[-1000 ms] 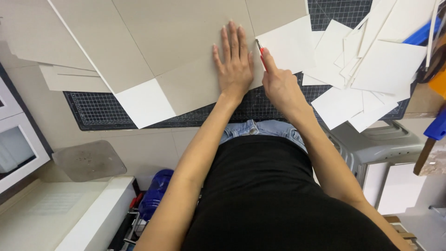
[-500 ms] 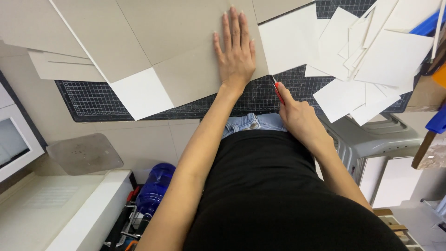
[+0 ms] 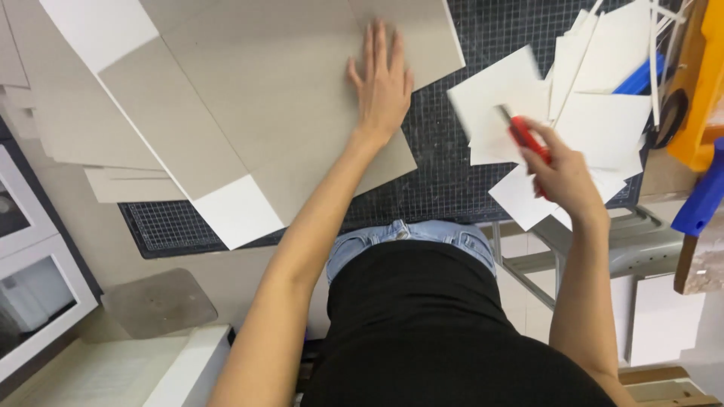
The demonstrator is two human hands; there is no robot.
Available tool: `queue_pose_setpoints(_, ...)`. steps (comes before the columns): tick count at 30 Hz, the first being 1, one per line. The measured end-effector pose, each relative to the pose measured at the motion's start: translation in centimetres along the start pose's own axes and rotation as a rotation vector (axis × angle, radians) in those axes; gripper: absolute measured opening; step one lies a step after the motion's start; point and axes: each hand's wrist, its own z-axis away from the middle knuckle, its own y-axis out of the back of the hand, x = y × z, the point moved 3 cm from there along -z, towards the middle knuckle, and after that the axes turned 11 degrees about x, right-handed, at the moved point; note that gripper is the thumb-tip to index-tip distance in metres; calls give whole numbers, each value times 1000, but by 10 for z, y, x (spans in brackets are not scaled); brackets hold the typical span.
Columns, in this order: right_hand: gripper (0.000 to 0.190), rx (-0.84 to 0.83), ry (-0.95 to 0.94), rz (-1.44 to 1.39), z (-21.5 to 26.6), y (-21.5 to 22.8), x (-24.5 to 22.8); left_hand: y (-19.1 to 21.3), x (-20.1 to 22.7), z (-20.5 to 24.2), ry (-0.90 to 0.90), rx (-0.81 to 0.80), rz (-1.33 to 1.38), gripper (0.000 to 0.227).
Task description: Cutting cardboard sheets along pre-marked lines using a utility knife on a cutting mat in a workshop environment.
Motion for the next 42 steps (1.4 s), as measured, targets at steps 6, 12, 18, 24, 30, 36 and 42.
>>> queue_pose_setpoints(6,57,372,259,-123,-60,-4,-28,1,23,-119,-42,-303,-50,130)
queue_pose_setpoints(12,61,389,776,-206,-156,-67,-119,2,32,-137,107,-503,-201,129)
queue_pose_setpoints(18,49,398,844,-32,-210,-87,-145,4,33,-129,28,-398,-421,143)
queue_pose_setpoints(24,51,337,799,-13,-214,-83,-145,5,36,-132,37,-472,-450,153)
queue_pose_setpoints(30,48,318,787,-26,-211,-81,-150,11,37,-132,33,-483,-470,155)
queue_pose_setpoints(36,48,303,847,-28,-210,-80,-151,9,38,-132,11,-473,-500,155)
queue_pose_setpoints(42,50,279,856,17,-216,-68,-167,8,37,-133,21,-496,-509,157)
